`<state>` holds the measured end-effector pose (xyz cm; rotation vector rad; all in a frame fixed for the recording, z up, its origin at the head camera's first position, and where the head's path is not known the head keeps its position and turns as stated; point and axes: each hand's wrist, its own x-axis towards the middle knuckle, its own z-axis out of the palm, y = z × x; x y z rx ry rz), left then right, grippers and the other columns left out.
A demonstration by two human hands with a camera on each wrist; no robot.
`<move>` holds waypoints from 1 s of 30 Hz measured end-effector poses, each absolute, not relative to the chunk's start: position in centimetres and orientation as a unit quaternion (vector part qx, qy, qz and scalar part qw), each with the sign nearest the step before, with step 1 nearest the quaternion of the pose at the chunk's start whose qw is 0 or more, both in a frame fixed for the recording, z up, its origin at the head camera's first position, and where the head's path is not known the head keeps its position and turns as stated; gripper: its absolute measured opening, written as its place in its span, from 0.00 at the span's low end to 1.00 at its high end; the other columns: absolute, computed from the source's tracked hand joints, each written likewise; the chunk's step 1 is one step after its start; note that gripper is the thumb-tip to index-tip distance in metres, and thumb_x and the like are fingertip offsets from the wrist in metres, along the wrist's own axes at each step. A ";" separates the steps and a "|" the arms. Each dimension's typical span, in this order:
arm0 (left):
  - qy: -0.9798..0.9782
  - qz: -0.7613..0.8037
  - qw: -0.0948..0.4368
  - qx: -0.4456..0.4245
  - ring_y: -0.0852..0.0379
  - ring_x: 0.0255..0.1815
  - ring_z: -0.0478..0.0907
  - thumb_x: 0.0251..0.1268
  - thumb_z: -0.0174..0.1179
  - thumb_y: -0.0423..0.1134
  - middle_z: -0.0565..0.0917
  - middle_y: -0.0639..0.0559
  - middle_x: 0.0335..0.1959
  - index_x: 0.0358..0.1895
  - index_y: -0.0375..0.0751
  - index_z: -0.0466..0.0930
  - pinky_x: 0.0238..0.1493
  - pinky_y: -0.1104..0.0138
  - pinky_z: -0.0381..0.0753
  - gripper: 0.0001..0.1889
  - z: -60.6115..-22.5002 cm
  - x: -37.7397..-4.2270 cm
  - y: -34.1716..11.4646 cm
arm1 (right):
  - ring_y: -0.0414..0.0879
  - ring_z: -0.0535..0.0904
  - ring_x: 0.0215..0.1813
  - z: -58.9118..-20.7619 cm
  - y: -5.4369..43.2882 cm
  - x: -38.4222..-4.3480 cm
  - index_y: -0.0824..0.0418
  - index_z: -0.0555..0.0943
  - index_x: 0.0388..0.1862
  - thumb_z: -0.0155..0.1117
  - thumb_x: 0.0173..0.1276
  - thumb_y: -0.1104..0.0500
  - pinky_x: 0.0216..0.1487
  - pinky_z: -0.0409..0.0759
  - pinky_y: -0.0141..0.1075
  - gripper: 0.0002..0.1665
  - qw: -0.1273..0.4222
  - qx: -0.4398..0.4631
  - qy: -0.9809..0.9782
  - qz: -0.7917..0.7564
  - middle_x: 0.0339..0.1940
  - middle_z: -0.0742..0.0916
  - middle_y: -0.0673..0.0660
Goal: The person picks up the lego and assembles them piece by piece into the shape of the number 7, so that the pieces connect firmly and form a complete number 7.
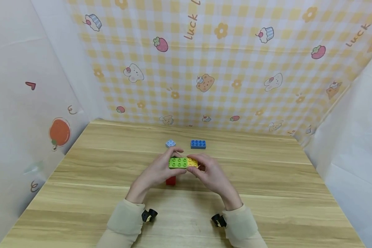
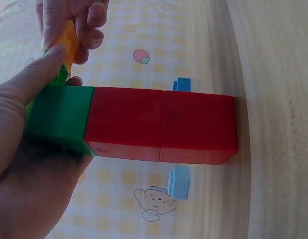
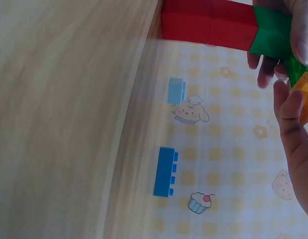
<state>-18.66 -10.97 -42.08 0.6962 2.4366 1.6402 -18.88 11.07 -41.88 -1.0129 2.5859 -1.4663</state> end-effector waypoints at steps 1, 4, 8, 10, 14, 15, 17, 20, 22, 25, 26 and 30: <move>0.805 0.543 0.062 0.230 0.55 0.44 0.78 0.60 0.70 0.38 0.79 0.53 0.48 0.64 0.44 0.64 0.48 0.61 0.78 0.32 -42.1 -18.7 -11.0 | 0.43 0.79 0.41 -41.9 11.1 -18.9 0.65 0.78 0.60 0.65 0.70 0.59 0.41 0.82 0.37 0.21 0.002 -0.320 0.823 -0.468 0.47 0.83 0.55; 0.804 0.544 0.062 0.231 0.55 0.44 0.78 0.60 0.70 0.39 0.79 0.52 0.48 0.64 0.43 0.64 0.47 0.61 0.78 0.31 -42.1 -18.7 -10.9 | 0.42 0.78 0.38 -42.0 11.0 -18.8 0.64 0.79 0.59 0.66 0.68 0.59 0.38 0.81 0.35 0.22 -0.002 -0.317 0.822 -0.473 0.46 0.83 0.53; 0.807 0.538 0.058 0.236 0.55 0.43 0.78 0.60 0.70 0.41 0.80 0.53 0.48 0.64 0.42 0.64 0.45 0.60 0.79 0.31 -42.0 -18.7 -10.8 | 0.43 0.76 0.34 -42.1 10.8 -18.8 0.64 0.80 0.58 0.69 0.66 0.58 0.33 0.79 0.32 0.23 -0.018 -0.324 0.822 -0.468 0.44 0.83 0.52; 0.808 0.537 0.058 0.236 0.54 0.43 0.78 0.60 0.70 0.41 0.80 0.53 0.48 0.64 0.43 0.64 0.45 0.60 0.79 0.31 -42.0 -18.6 -10.8 | 0.43 0.75 0.33 -42.2 10.7 -18.8 0.65 0.80 0.58 0.68 0.66 0.57 0.31 0.78 0.31 0.23 -0.020 -0.326 0.823 -0.466 0.44 0.83 0.52; 0.808 0.536 0.065 0.234 0.54 0.44 0.78 0.60 0.70 0.39 0.80 0.52 0.50 0.63 0.43 0.65 0.45 0.60 0.79 0.30 -41.9 -18.6 -10.8 | 0.43 0.76 0.33 -42.2 10.8 -18.8 0.65 0.79 0.59 0.65 0.68 0.57 0.32 0.78 0.32 0.22 -0.007 -0.320 0.824 -0.467 0.43 0.83 0.52; 0.808 0.536 0.066 0.234 0.54 0.44 0.78 0.60 0.70 0.39 0.79 0.51 0.51 0.63 0.43 0.65 0.45 0.60 0.79 0.30 -41.9 -18.6 -10.8 | 0.42 0.76 0.33 -42.2 10.8 -18.8 0.65 0.79 0.59 0.65 0.69 0.57 0.32 0.78 0.32 0.22 -0.003 -0.319 0.824 -0.468 0.43 0.83 0.52; 0.809 0.534 0.067 0.235 0.55 0.44 0.78 0.60 0.70 0.39 0.79 0.51 0.51 0.63 0.43 0.64 0.46 0.61 0.79 0.30 -41.9 -18.6 -10.8 | 0.41 0.77 0.33 -42.2 10.9 -18.8 0.65 0.79 0.59 0.64 0.69 0.57 0.32 0.78 0.32 0.22 -0.001 -0.323 0.823 -0.467 0.42 0.83 0.52; 0.810 0.532 0.066 0.237 0.55 0.44 0.78 0.60 0.69 0.39 0.80 0.50 0.50 0.63 0.44 0.64 0.45 0.60 0.79 0.30 -42.0 -18.7 -10.9 | 0.40 0.75 0.31 -42.3 10.8 -18.9 0.65 0.79 0.59 0.65 0.69 0.56 0.30 0.76 0.31 0.23 -0.015 -0.336 0.825 -0.453 0.39 0.82 0.51; 0.811 0.530 0.064 0.238 0.55 0.43 0.78 0.61 0.69 0.39 0.80 0.51 0.50 0.63 0.44 0.64 0.45 0.60 0.79 0.30 -42.1 -18.7 -10.9 | 0.40 0.73 0.30 -42.4 10.7 -18.9 0.64 0.79 0.59 0.66 0.68 0.56 0.29 0.75 0.31 0.23 -0.025 -0.346 0.827 -0.442 0.37 0.82 0.50; 0.811 0.529 0.065 0.240 0.54 0.42 0.78 0.61 0.69 0.37 0.80 0.51 0.50 0.63 0.43 0.64 0.44 0.61 0.79 0.30 -42.2 -18.6 -10.9 | 0.40 0.72 0.30 -42.6 10.4 -18.9 0.64 0.78 0.60 0.65 0.69 0.56 0.28 0.73 0.31 0.23 -0.031 -0.355 0.829 -0.431 0.37 0.81 0.49; 0.810 0.530 0.065 0.242 0.54 0.42 0.78 0.61 0.69 0.37 0.80 0.51 0.50 0.63 0.42 0.64 0.44 0.61 0.79 0.30 -42.2 -18.6 -10.9 | 0.40 0.72 0.31 -42.6 10.3 -18.9 0.63 0.78 0.61 0.63 0.70 0.56 0.29 0.73 0.31 0.22 -0.031 -0.358 0.829 -0.429 0.38 0.81 0.49; 0.807 0.532 0.066 0.246 0.53 0.42 0.77 0.62 0.68 0.34 0.79 0.51 0.49 0.64 0.38 0.63 0.44 0.62 0.79 0.30 -42.2 -18.7 -10.9 | 0.42 0.71 0.34 -42.6 10.1 -18.6 0.64 0.74 0.64 0.57 0.75 0.57 0.32 0.72 0.33 0.22 -0.016 -0.359 0.832 -0.422 0.41 0.78 0.51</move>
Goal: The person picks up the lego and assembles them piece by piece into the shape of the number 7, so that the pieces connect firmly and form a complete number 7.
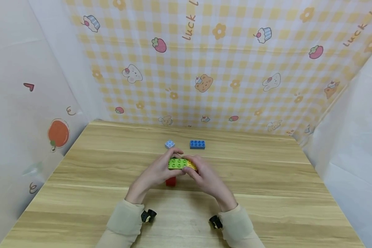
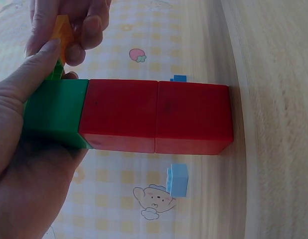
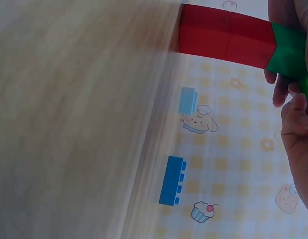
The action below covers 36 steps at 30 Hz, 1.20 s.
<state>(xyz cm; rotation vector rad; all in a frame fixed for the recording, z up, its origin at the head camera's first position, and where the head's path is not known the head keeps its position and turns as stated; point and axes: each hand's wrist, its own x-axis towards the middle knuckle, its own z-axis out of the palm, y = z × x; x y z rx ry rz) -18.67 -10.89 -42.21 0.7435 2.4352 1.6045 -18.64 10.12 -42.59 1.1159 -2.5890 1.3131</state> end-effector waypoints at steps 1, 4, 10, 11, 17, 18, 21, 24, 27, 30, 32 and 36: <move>0.808 0.530 0.065 0.247 0.53 0.42 0.77 0.62 0.68 0.34 0.79 0.51 0.49 0.64 0.37 0.63 0.44 0.62 0.79 0.30 -42.2 -18.7 -10.9 | 0.42 0.71 0.35 -42.6 10.1 -18.6 0.64 0.72 0.65 0.57 0.75 0.56 0.33 0.73 0.33 0.23 0.005 0.356 -0.832 0.426 0.42 0.77 0.52; 0.810 0.527 0.066 0.248 0.53 0.43 0.77 0.63 0.66 0.32 0.78 0.50 0.49 0.64 0.37 0.63 0.45 0.62 0.79 0.29 -42.2 -18.7 -10.9 | 0.43 0.73 0.39 -42.6 9.9 -18.5 0.63 0.67 0.67 0.56 0.76 0.54 0.37 0.76 0.33 0.25 -0.034 0.346 -0.822 0.450 0.48 0.75 0.55; 0.811 0.522 0.059 0.258 0.54 0.45 0.77 0.62 0.66 0.30 0.78 0.49 0.49 0.63 0.38 0.63 0.48 0.62 0.79 0.28 -42.2 -18.7 -10.9 | 0.57 0.77 0.46 -42.5 10.0 -18.4 0.61 0.62 0.66 0.54 0.77 0.58 0.43 0.80 0.44 0.24 -0.117 0.332 -0.767 0.537 0.51 0.76 0.59; 0.811 0.521 0.057 0.259 0.54 0.45 0.77 0.62 0.67 0.31 0.78 0.49 0.49 0.63 0.38 0.63 0.48 0.62 0.79 0.29 -42.2 -18.7 -10.9 | 0.59 0.76 0.47 -42.5 10.1 -18.5 0.62 0.62 0.65 0.54 0.77 0.58 0.43 0.80 0.45 0.23 -0.122 0.330 -0.761 0.545 0.50 0.76 0.59; 0.819 0.504 0.054 0.268 0.55 0.46 0.77 0.62 0.68 0.36 0.79 0.48 0.51 0.64 0.40 0.62 0.50 0.61 0.78 0.30 -42.3 -18.7 -11.0 | 0.49 0.78 0.43 -42.5 10.5 -18.8 0.65 0.67 0.64 0.59 0.73 0.63 0.42 0.80 0.37 0.24 -0.110 0.310 -0.769 0.548 0.50 0.78 0.60; 0.819 0.504 0.055 0.269 0.55 0.46 0.77 0.62 0.68 0.36 0.79 0.48 0.51 0.64 0.41 0.62 0.50 0.61 0.77 0.30 -42.3 -18.7 -11.0 | 0.47 0.77 0.42 -42.4 10.5 -18.8 0.65 0.68 0.64 0.60 0.72 0.64 0.41 0.80 0.35 0.24 -0.105 0.307 -0.774 0.544 0.50 0.79 0.59; 0.816 0.507 0.061 0.271 0.55 0.45 0.77 0.63 0.67 0.37 0.78 0.46 0.52 0.64 0.42 0.62 0.49 0.60 0.77 0.30 -42.3 -18.7 -11.0 | 0.45 0.77 0.39 -41.8 10.5 -18.6 0.68 0.70 0.62 0.62 0.70 0.66 0.38 0.79 0.32 0.23 -0.090 0.309 -0.787 0.527 0.47 0.81 0.59; 0.814 0.510 0.062 0.272 0.55 0.45 0.77 0.63 0.67 0.37 0.78 0.46 0.51 0.64 0.40 0.61 0.48 0.61 0.78 0.31 -42.3 -18.7 -10.9 | 0.43 0.76 0.36 -40.4 10.4 -18.0 0.70 0.71 0.59 0.62 0.69 0.68 0.35 0.77 0.31 0.21 -0.080 0.319 -0.794 0.511 0.43 0.81 0.59; 0.814 0.509 0.061 0.274 0.55 0.45 0.77 0.63 0.68 0.38 0.78 0.47 0.51 0.64 0.38 0.62 0.48 0.61 0.78 0.31 -42.3 -18.7 -10.8 | 0.42 0.75 0.34 -39.1 10.4 -17.4 0.72 0.73 0.56 0.62 0.68 0.70 0.34 0.77 0.31 0.19 -0.069 0.337 -0.790 0.507 0.40 0.81 0.59; 0.814 0.509 0.060 0.273 0.54 0.45 0.76 0.62 0.68 0.39 0.77 0.48 0.51 0.64 0.37 0.62 0.47 0.62 0.78 0.31 -42.4 -18.7 -10.7 | 0.43 0.75 0.34 -39.4 10.6 -17.6 0.73 0.73 0.55 0.63 0.67 0.70 0.33 0.77 0.31 0.18 -0.059 0.350 -0.789 0.502 0.39 0.81 0.60; 0.814 0.511 0.061 0.269 0.54 0.45 0.76 0.62 0.68 0.40 0.77 0.48 0.51 0.64 0.38 0.63 0.47 0.61 0.78 0.31 -42.3 -18.7 -10.6 | 0.44 0.75 0.34 -40.2 10.8 -18.1 0.72 0.74 0.56 0.64 0.66 0.70 0.33 0.77 0.31 0.19 -0.050 0.353 -0.791 0.497 0.40 0.82 0.60; 0.815 0.514 0.065 0.260 0.55 0.46 0.76 0.62 0.68 0.41 0.77 0.49 0.51 0.61 0.42 0.67 0.47 0.61 0.78 0.27 -42.4 -18.7 -10.5 | 0.45 0.76 0.37 -42.1 11.1 -19.0 0.69 0.74 0.59 0.66 0.66 0.67 0.34 0.78 0.32 0.23 -0.042 0.355 -0.794 0.493 0.44 0.82 0.59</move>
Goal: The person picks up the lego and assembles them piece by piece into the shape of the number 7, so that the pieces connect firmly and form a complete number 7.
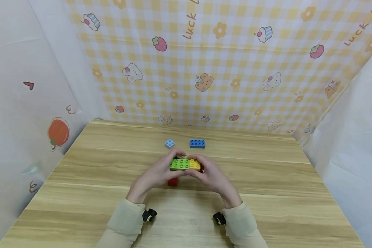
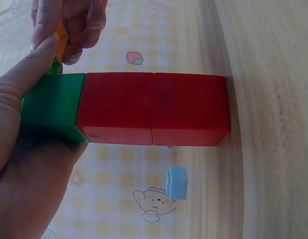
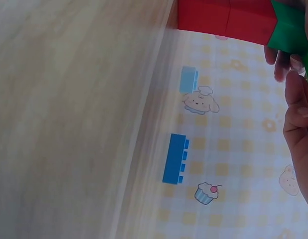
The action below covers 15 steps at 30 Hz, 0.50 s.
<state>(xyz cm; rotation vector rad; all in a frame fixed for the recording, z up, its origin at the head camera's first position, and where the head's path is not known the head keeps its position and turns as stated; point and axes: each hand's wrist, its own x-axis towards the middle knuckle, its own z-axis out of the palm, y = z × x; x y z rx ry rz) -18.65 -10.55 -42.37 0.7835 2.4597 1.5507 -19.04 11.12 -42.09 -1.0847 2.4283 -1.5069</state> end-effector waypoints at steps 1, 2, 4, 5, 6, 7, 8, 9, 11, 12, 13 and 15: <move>0.815 0.514 0.065 0.259 0.55 0.46 0.76 0.62 0.68 0.41 0.77 0.50 0.50 0.60 0.43 0.68 0.47 0.61 0.78 0.25 -42.4 -18.7 -10.5 | 0.45 0.76 0.37 -42.3 11.2 -19.1 0.67 0.74 0.59 0.66 0.66 0.66 0.34 0.79 0.32 0.23 0.042 -0.355 0.794 -0.492 0.45 0.82 0.58; 0.816 0.513 0.065 0.259 0.55 0.46 0.76 0.62 0.68 0.41 0.77 0.50 0.50 0.58 0.44 0.69 0.47 0.60 0.78 0.24 -42.4 -18.7 -10.5 | 0.45 0.77 0.38 -42.4 11.3 -19.2 0.66 0.74 0.59 0.67 0.66 0.64 0.35 0.79 0.32 0.23 0.042 -0.355 0.792 -0.494 0.46 0.82 0.58; 0.817 0.509 0.061 0.264 0.55 0.45 0.76 0.62 0.69 0.40 0.78 0.51 0.48 0.56 0.44 0.72 0.46 0.60 0.78 0.22 -42.4 -18.7 -10.5 | 0.45 0.77 0.39 -42.6 11.4 -19.3 0.64 0.73 0.60 0.67 0.66 0.62 0.37 0.80 0.33 0.25 0.045 -0.355 0.791 -0.496 0.47 0.82 0.57; 0.818 0.506 0.059 0.267 0.55 0.45 0.76 0.61 0.69 0.40 0.78 0.52 0.48 0.55 0.44 0.72 0.46 0.61 0.78 0.21 -42.5 -18.7 -10.5 | 0.45 0.77 0.40 -42.6 11.4 -19.4 0.63 0.73 0.60 0.67 0.66 0.60 0.37 0.80 0.33 0.25 0.047 -0.352 0.791 -0.498 0.48 0.82 0.55; 0.820 0.503 0.055 0.269 0.56 0.45 0.76 0.61 0.69 0.40 0.78 0.52 0.48 0.55 0.45 0.73 0.46 0.61 0.78 0.21 -42.4 -18.7 -10.4 | 0.45 0.78 0.40 -42.6 11.5 -19.4 0.62 0.72 0.61 0.68 0.66 0.59 0.38 0.80 0.34 0.26 0.050 -0.350 0.791 -0.499 0.47 0.82 0.55; 0.822 0.497 0.050 0.273 0.57 0.45 0.76 0.60 0.70 0.40 0.78 0.53 0.48 0.55 0.45 0.73 0.46 0.61 0.78 0.21 -42.4 -18.7 -10.4 | 0.45 0.78 0.40 -42.6 11.5 -19.4 0.61 0.71 0.61 0.68 0.66 0.59 0.38 0.80 0.34 0.27 0.053 -0.347 0.791 -0.501 0.47 0.82 0.55; 0.825 0.490 0.043 0.276 0.57 0.45 0.76 0.60 0.70 0.40 0.78 0.54 0.49 0.55 0.45 0.74 0.47 0.61 0.78 0.21 -42.4 -18.7 -10.4 | 0.45 0.78 0.40 -42.6 11.6 -19.4 0.61 0.70 0.62 0.68 0.66 0.59 0.38 0.80 0.35 0.27 0.056 -0.345 0.792 -0.502 0.47 0.81 0.55; 0.828 0.484 0.036 0.280 0.58 0.46 0.76 0.59 0.70 0.41 0.78 0.54 0.49 0.55 0.45 0.75 0.47 0.61 0.77 0.21 -42.5 -18.7 -10.4 | 0.45 0.78 0.39 -42.5 11.6 -19.4 0.60 0.69 0.62 0.68 0.67 0.58 0.38 0.80 0.35 0.28 0.058 -0.343 0.792 -0.501 0.47 0.81 0.54; 0.832 0.476 0.022 0.283 0.58 0.46 0.75 0.59 0.71 0.40 0.78 0.55 0.51 0.56 0.45 0.76 0.48 0.62 0.77 0.22 -42.5 -18.7 -10.3 | 0.44 0.79 0.39 -42.5 11.6 -19.3 0.59 0.67 0.63 0.66 0.69 0.57 0.38 0.80 0.35 0.28 0.063 -0.341 0.796 -0.495 0.46 0.81 0.53; 0.834 0.474 0.014 0.284 0.58 0.46 0.75 0.59 0.71 0.40 0.78 0.55 0.51 0.56 0.45 0.76 0.48 0.62 0.77 0.22 -42.6 -18.6 -10.3 | 0.44 0.79 0.39 -42.5 11.5 -19.3 0.58 0.66 0.64 0.64 0.70 0.56 0.37 0.80 0.35 0.28 0.065 -0.342 0.798 -0.491 0.46 0.80 0.53; 0.834 0.473 0.006 0.284 0.58 0.46 0.75 0.59 0.71 0.40 0.78 0.55 0.52 0.57 0.45 0.77 0.48 0.62 0.76 0.22 -42.6 -18.6 -10.2 | 0.44 0.78 0.39 -42.5 11.5 -19.2 0.57 0.64 0.65 0.62 0.72 0.55 0.37 0.80 0.35 0.27 0.070 -0.344 0.799 -0.488 0.46 0.79 0.53; 0.832 0.477 -0.006 0.281 0.58 0.46 0.75 0.60 0.70 0.40 0.78 0.56 0.52 0.56 0.44 0.78 0.47 0.62 0.76 0.21 -42.6 -18.6 -10.1 | 0.44 0.78 0.39 -42.4 11.4 -19.1 0.55 0.61 0.67 0.58 0.75 0.53 0.38 0.79 0.35 0.27 0.081 -0.347 0.799 -0.485 0.46 0.77 0.53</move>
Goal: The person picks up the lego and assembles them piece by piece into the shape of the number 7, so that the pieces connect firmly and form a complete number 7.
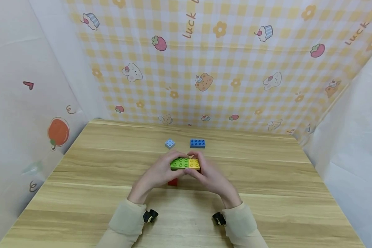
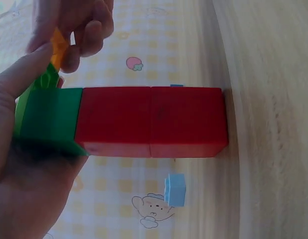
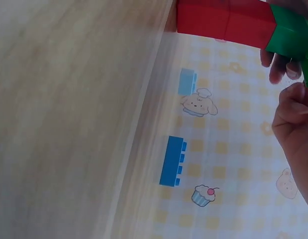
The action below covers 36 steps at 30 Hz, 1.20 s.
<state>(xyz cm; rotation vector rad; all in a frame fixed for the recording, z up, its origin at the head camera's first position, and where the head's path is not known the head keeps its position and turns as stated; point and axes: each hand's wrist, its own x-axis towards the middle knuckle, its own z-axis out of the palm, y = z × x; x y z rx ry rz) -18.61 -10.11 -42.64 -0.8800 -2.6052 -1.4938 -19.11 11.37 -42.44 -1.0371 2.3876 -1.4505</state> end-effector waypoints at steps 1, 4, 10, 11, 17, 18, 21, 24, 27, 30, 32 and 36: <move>-0.831 -0.481 0.012 -0.279 0.58 0.45 0.75 0.60 0.70 0.39 0.78 0.56 0.51 0.56 0.45 0.79 0.46 0.62 0.76 0.21 -42.7 -18.6 -10.0 | 0.44 0.77 0.39 -42.4 11.3 -19.0 0.55 0.60 0.68 0.56 0.76 0.52 0.38 0.79 0.36 0.27 0.087 -0.347 0.798 -0.485 0.46 0.77 0.54; -0.830 -0.484 0.030 -0.274 0.58 0.43 0.75 0.59 0.71 0.42 0.79 0.57 0.49 0.54 0.46 0.81 0.43 0.64 0.77 0.20 -42.9 -18.6 -9.8 | 0.48 0.76 0.43 -42.4 11.2 -18.7 0.55 0.55 0.70 0.49 0.79 0.52 0.43 0.78 0.39 0.26 0.110 -0.337 0.789 -0.501 0.48 0.74 0.57; -0.827 -0.499 0.040 -0.256 0.59 0.40 0.76 0.56 0.72 0.47 0.80 0.59 0.47 0.53 0.46 0.83 0.39 0.65 0.78 0.21 -43.2 -18.6 -9.4 | 0.59 0.72 0.51 -42.6 11.3 -18.5 0.48 0.51 0.74 0.42 0.80 0.56 0.53 0.73 0.52 0.28 0.150 -0.307 0.766 -0.544 0.55 0.67 0.60; -0.827 -0.502 0.037 -0.251 0.58 0.40 0.76 0.56 0.73 0.47 0.80 0.58 0.47 0.52 0.46 0.83 0.39 0.64 0.78 0.21 -43.2 -18.6 -9.4 | 0.59 0.72 0.49 -42.7 11.4 -18.5 0.47 0.50 0.75 0.43 0.80 0.57 0.51 0.73 0.51 0.29 0.151 -0.311 0.763 -0.546 0.55 0.67 0.60; -0.824 -0.513 0.017 -0.238 0.57 0.40 0.76 0.55 0.73 0.48 0.80 0.56 0.46 0.52 0.46 0.84 0.39 0.63 0.78 0.21 -43.3 -18.6 -9.3 | 0.51 0.72 0.38 -42.7 12.1 -18.9 0.42 0.42 0.79 0.50 0.79 0.61 0.39 0.75 0.44 0.41 0.152 -0.350 0.747 -0.545 0.52 0.70 0.59; -0.824 -0.514 0.015 -0.240 0.57 0.40 0.76 0.55 0.73 0.48 0.80 0.56 0.46 0.52 0.46 0.84 0.39 0.63 0.78 0.21 -43.3 -18.5 -9.2 | 0.51 0.73 0.38 -42.6 12.2 -18.9 0.41 0.40 0.79 0.50 0.78 0.61 0.38 0.75 0.44 0.42 0.153 -0.353 0.745 -0.544 0.51 0.70 0.58; -0.823 -0.512 0.013 -0.244 0.57 0.40 0.76 0.55 0.73 0.47 0.80 0.57 0.46 0.51 0.47 0.84 0.39 0.63 0.78 0.21 -43.2 -18.5 -9.2 | 0.52 0.72 0.36 -42.5 12.3 -18.9 0.38 0.38 0.79 0.51 0.78 0.62 0.36 0.75 0.40 0.45 0.156 -0.356 0.745 -0.542 0.50 0.71 0.58; -0.822 -0.513 0.016 -0.248 0.57 0.39 0.76 0.55 0.73 0.46 0.81 0.57 0.44 0.51 0.46 0.84 0.39 0.64 0.78 0.20 -43.2 -18.4 -9.3 | 0.52 0.73 0.36 -42.5 12.4 -19.0 0.39 0.38 0.80 0.52 0.78 0.61 0.35 0.74 0.36 0.45 0.168 -0.346 0.742 -0.550 0.51 0.72 0.59; -0.822 -0.512 0.020 -0.249 0.57 0.38 0.76 0.55 0.74 0.44 0.81 0.57 0.43 0.50 0.46 0.84 0.38 0.64 0.77 0.19 -43.3 -18.4 -9.4 | 0.52 0.75 0.34 -42.6 12.5 -19.1 0.47 0.45 0.80 0.52 0.78 0.58 0.32 0.74 0.35 0.40 0.190 -0.311 0.724 -0.585 0.51 0.75 0.62; -0.824 -0.509 0.022 -0.249 0.57 0.38 0.76 0.55 0.74 0.44 0.81 0.58 0.43 0.49 0.47 0.84 0.37 0.64 0.77 0.18 -43.4 -18.4 -9.4 | 0.50 0.77 0.30 -42.7 12.6 -19.2 0.60 0.56 0.74 0.50 0.79 0.57 0.28 0.73 0.34 0.29 0.205 -0.266 0.699 -0.631 0.45 0.78 0.67; -0.824 -0.507 0.025 -0.250 0.57 0.37 0.76 0.54 0.74 0.44 0.81 0.58 0.43 0.49 0.47 0.85 0.37 0.64 0.77 0.18 -43.5 -18.4 -9.4 | 0.48 0.78 0.27 -42.7 12.7 -19.2 0.67 0.62 0.66 0.49 0.79 0.57 0.26 0.73 0.33 0.23 0.208 -0.244 0.688 -0.651 0.39 0.80 0.69; -0.824 -0.506 0.032 -0.253 0.58 0.37 0.76 0.54 0.74 0.45 0.81 0.58 0.42 0.49 0.46 0.85 0.37 0.64 0.77 0.19 -43.6 -18.3 -9.3 | 0.46 0.79 0.24 -42.5 12.7 -19.2 0.71 0.68 0.54 0.52 0.78 0.58 0.23 0.73 0.31 0.17 0.207 -0.223 0.678 -0.670 0.32 0.82 0.65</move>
